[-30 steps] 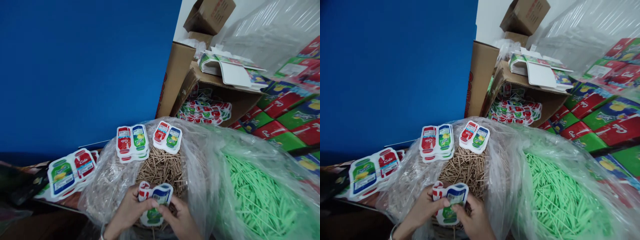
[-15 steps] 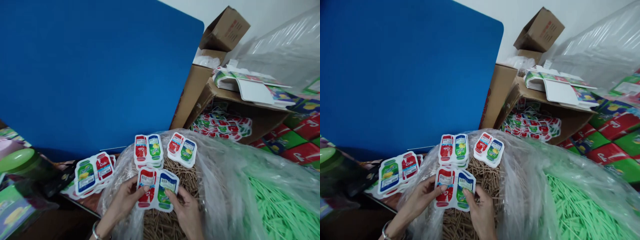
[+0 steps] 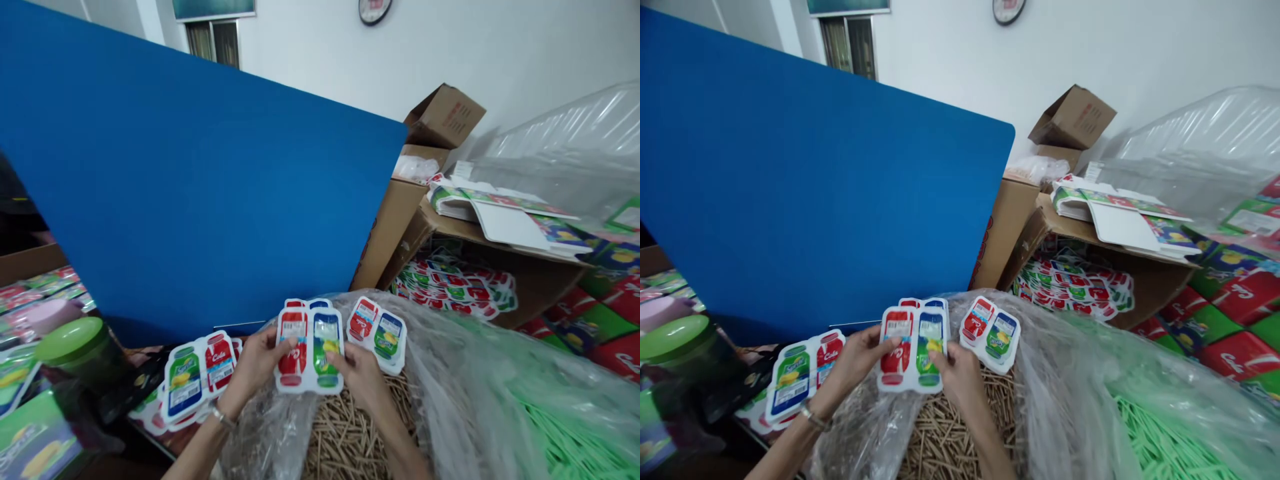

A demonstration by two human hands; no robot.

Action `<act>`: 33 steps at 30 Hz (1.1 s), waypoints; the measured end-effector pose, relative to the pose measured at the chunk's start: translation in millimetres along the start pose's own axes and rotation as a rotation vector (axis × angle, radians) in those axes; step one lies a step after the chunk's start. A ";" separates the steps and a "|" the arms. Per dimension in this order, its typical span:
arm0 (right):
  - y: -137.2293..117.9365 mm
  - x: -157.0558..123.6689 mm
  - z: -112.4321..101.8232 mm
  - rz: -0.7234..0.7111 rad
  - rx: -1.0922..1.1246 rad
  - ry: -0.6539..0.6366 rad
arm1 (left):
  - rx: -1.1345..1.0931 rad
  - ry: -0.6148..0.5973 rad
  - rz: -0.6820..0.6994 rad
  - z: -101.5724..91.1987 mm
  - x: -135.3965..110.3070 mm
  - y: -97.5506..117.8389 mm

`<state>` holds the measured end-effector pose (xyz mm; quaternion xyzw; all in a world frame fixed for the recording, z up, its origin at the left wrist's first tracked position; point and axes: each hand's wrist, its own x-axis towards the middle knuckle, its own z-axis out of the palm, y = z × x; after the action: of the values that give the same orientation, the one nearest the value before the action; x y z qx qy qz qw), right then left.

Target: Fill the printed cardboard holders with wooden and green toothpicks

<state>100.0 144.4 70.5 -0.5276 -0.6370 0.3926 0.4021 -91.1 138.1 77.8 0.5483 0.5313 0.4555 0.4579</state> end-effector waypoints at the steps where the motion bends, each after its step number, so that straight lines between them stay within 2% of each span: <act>1: -0.3 13.2 -0.9 -0.005 -0.041 -0.010 | 0.039 0.021 0.019 -0.5 12.4 0.3; 4: 2.2 44.0 0.4 0.004 -0.193 0.038 | 0.191 0.105 0.053 0.5 43.5 -1.7; 6: 4.3 52.7 5.2 0.019 -0.304 0.087 | 0.311 0.157 0.067 2.9 54.8 -4.1; 9: 4.7 50.0 15.2 0.024 -0.447 0.139 | 0.466 0.199 0.097 7.1 57.9 -8.5; 12: 3.2 41.0 18.1 -0.035 -0.548 0.181 | 0.589 0.215 0.141 9.2 53.1 -12.8; 15: 6.6 34.7 1.3 -0.078 -0.635 0.263 | 0.694 0.248 0.211 10.1 48.1 -12.5; 18: 19.8 29.1 -33.3 -0.005 -0.734 0.423 | 0.781 0.264 0.301 18.9 45.4 -1.8; 20: 32.8 24.7 -56.0 0.063 -0.789 0.501 | 0.815 0.181 0.372 35.3 47.0 10.7; 23: 52.4 19.2 -75.7 0.119 -0.836 0.537 | 0.848 -0.037 0.428 76.7 60.6 30.9; 25: 61.7 16.6 -79.1 0.119 -0.838 0.545 | 0.894 -0.125 0.363 108.7 78.1 40.9; 28: 67.3 10.0 -79.3 0.077 -0.801 0.546 | 0.960 -0.181 0.206 146.7 108.7 47.5; 30: 66.3 -0.6 -80.0 0.035 -0.764 0.535 | 0.986 -0.196 0.126 160.1 125.3 47.3; 33: 60.7 -28.5 -81.9 -0.063 -0.641 0.535 | 1.013 -0.204 0.045 164.7 139.6 43.0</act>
<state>200.9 130.6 41.8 -0.6898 -0.6157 0.0109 0.3807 81.3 274.0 94.8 0.7542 0.6258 0.0950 0.1748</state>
